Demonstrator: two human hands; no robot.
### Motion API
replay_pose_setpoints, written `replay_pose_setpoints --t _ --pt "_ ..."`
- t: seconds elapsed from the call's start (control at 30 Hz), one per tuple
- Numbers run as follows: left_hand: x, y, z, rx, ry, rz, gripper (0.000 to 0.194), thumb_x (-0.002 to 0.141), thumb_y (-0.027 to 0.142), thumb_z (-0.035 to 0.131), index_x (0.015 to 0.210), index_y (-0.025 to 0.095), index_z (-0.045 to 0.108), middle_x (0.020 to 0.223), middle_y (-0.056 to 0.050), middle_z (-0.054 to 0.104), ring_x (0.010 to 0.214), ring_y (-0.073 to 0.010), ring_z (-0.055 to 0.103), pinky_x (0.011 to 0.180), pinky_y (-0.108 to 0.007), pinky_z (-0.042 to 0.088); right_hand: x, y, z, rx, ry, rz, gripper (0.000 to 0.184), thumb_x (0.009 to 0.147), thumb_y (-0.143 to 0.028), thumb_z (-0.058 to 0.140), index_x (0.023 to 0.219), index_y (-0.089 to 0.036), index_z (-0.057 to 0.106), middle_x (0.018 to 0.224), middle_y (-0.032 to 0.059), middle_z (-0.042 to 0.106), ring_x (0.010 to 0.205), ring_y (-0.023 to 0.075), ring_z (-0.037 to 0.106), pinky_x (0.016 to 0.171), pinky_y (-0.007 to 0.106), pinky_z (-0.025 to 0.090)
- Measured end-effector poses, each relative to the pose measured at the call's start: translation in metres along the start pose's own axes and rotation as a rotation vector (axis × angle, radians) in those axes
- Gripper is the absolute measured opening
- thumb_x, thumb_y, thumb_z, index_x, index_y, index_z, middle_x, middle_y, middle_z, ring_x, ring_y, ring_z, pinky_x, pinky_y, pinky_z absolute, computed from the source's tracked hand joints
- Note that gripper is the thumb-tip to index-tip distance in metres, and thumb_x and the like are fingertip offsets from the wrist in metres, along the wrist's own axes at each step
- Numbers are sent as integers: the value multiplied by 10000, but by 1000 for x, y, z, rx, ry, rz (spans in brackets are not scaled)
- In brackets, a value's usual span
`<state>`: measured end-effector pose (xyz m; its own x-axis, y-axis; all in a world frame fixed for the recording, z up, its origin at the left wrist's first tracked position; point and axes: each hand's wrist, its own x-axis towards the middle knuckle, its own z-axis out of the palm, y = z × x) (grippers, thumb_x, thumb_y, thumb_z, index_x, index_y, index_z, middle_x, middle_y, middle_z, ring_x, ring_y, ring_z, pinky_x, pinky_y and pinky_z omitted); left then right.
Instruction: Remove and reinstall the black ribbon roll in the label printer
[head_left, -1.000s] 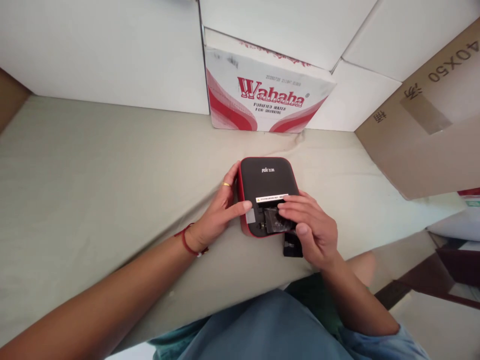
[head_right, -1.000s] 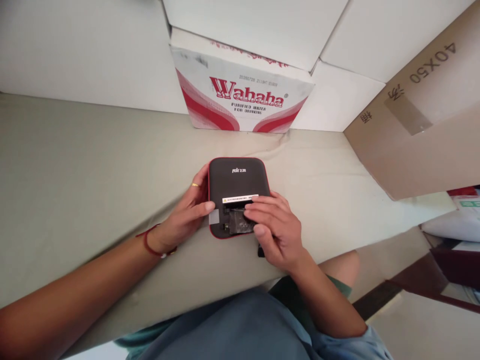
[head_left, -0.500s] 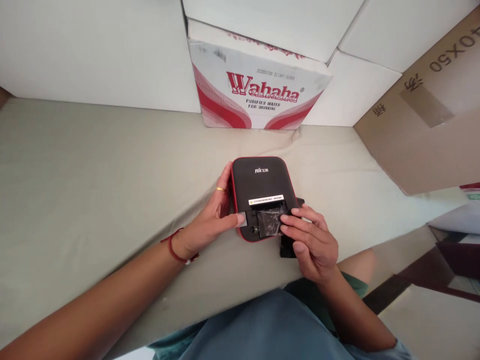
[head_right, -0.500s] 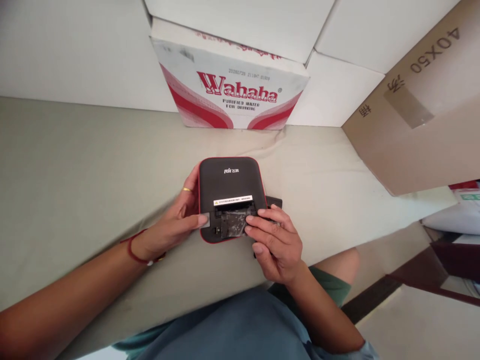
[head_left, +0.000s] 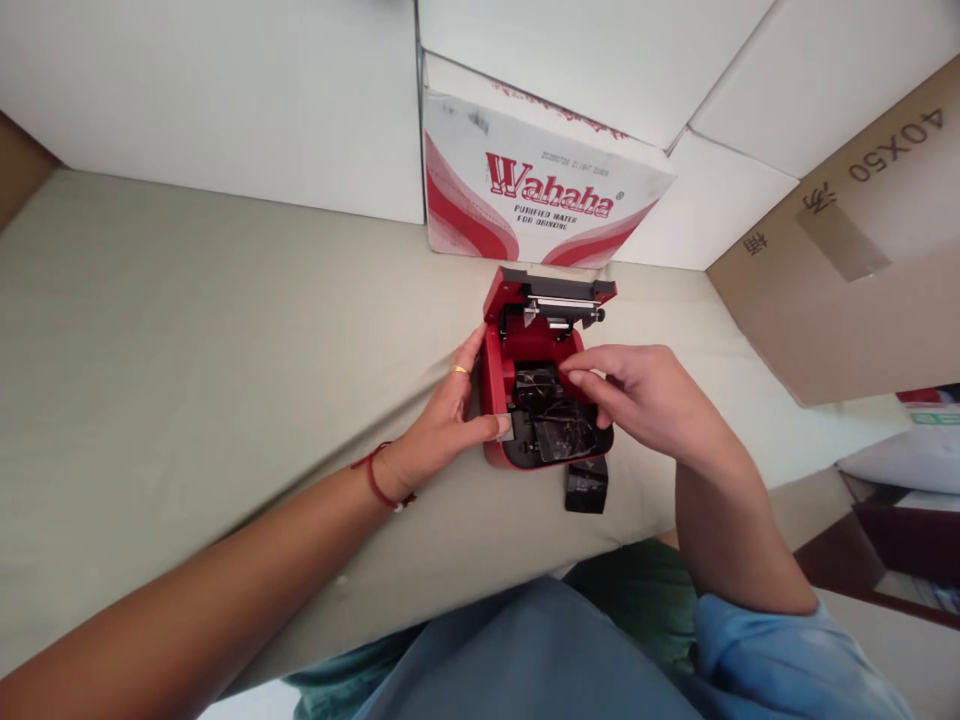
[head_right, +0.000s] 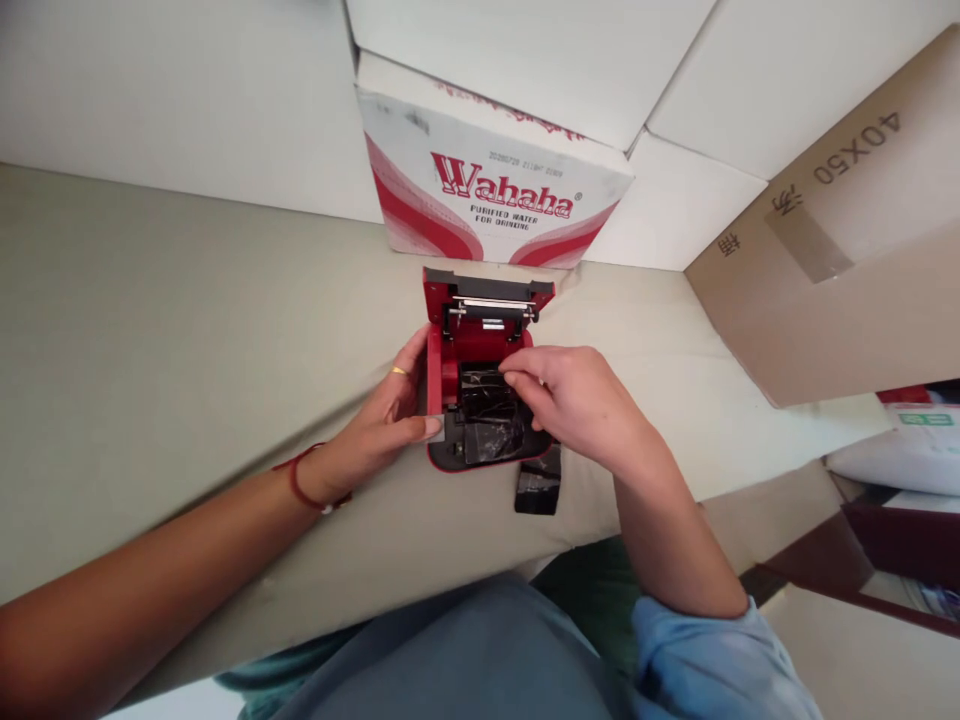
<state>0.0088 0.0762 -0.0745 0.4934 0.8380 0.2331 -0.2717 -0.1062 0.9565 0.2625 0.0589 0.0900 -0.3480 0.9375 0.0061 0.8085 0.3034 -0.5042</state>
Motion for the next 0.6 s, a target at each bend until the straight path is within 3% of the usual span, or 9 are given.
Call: replay_pose_setpoints --t 0.1,0.2,0.3,0.4,0.47,0.6 --pt "2 -5 -2 71 35 41 1184 987 614 864 1936 413 184 2023 -103 301 1841 -412 399 1471 -658 445 29 -10 3 -354 -122 -6 265 1081 -172 681 1124 -273 922 1066 56 945 897 271 880 783 357 606" --pt "3 -5 -2 121 56 66 1194 964 584 877 1935 377 215 2029 -123 275 1877 -434 304 1480 -683 418 46 -18 16 -605 -194 1 186 1013 -151 776 1080 -261 911 1013 110 930 896 327 869 730 383 569" --pt "4 -6 -2 133 61 74 1203 949 535 893 1935 350 230 2025 -145 273 1880 -450 283 1495 -703 379 56 -22 25 -717 -283 8 179 964 -160 852 1101 -258 911 1031 132 932 891 337 863 698 383 557" --pt "4 -8 -3 150 78 82 1195 943 503 897 1933 339 249 2007 -159 311 1852 -457 342 1495 -716 370 61 -23 28 -738 -329 -2 163 960 -154 847 1079 -252 902 1058 136 932 894 331 860 679 377 546" --pt "4 -8 -3 148 77 80 1186 948 506 886 1933 346 245 2012 -151 301 1851 -455 346 1496 -717 369 57 -23 24 -703 -291 -21 172 960 -162 846 1103 -247 890 1067 129 928 891 325 856 671 371 540" --pt "6 -6 -4 125 58 73 1184 938 547 893 1926 352 270 2018 -123 292 1868 -440 307 1540 -674 292 19 -23 -12 -485 -95 -96 279 1010 -286 857 1288 -263 866 1141 87 916 837 261 808 708 360 564"
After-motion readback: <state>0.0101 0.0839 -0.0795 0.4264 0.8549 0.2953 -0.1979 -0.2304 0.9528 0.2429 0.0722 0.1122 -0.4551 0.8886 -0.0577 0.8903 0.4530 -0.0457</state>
